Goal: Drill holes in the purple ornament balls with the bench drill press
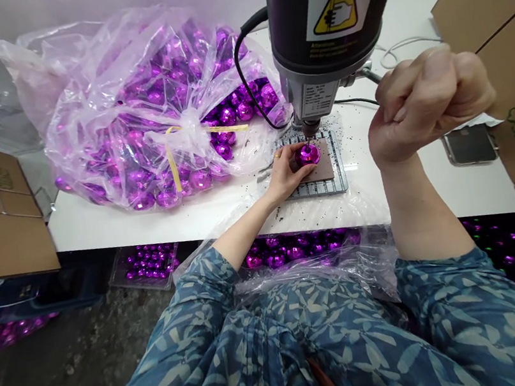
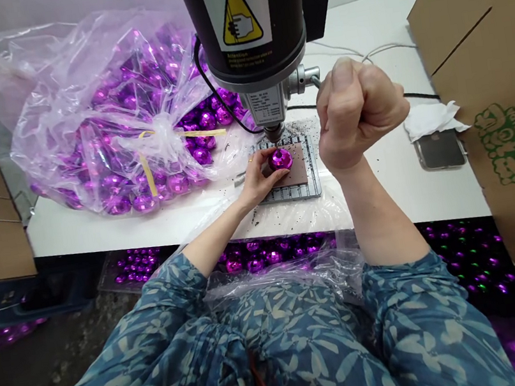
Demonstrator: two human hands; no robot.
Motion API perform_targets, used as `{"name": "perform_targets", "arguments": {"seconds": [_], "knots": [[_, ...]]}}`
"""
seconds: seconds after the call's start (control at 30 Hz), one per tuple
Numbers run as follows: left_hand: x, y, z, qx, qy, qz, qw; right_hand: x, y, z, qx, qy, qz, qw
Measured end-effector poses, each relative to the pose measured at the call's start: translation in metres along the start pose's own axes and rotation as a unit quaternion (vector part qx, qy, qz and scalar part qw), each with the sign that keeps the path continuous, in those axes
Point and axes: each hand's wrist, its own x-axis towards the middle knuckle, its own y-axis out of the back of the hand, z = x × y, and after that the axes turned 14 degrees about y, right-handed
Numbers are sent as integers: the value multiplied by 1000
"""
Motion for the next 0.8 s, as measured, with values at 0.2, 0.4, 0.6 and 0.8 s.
{"name": "perform_targets", "arguments": {"seconds": [0.2,0.4,0.6,0.8], "knots": [[0,0,-1,10,-3,10,1000,-12,9,14,5,50,14,999],[0,-1,-3,19,-5,6,1000,-19,16,14,5,71,-12,997],[0,-2,-6,25,-10,9,1000,-16,14,6,11,69,-40,997],[0,-6,-4,24,-9,48,999,44,-30,-12,-23,-96,-63,993]]}}
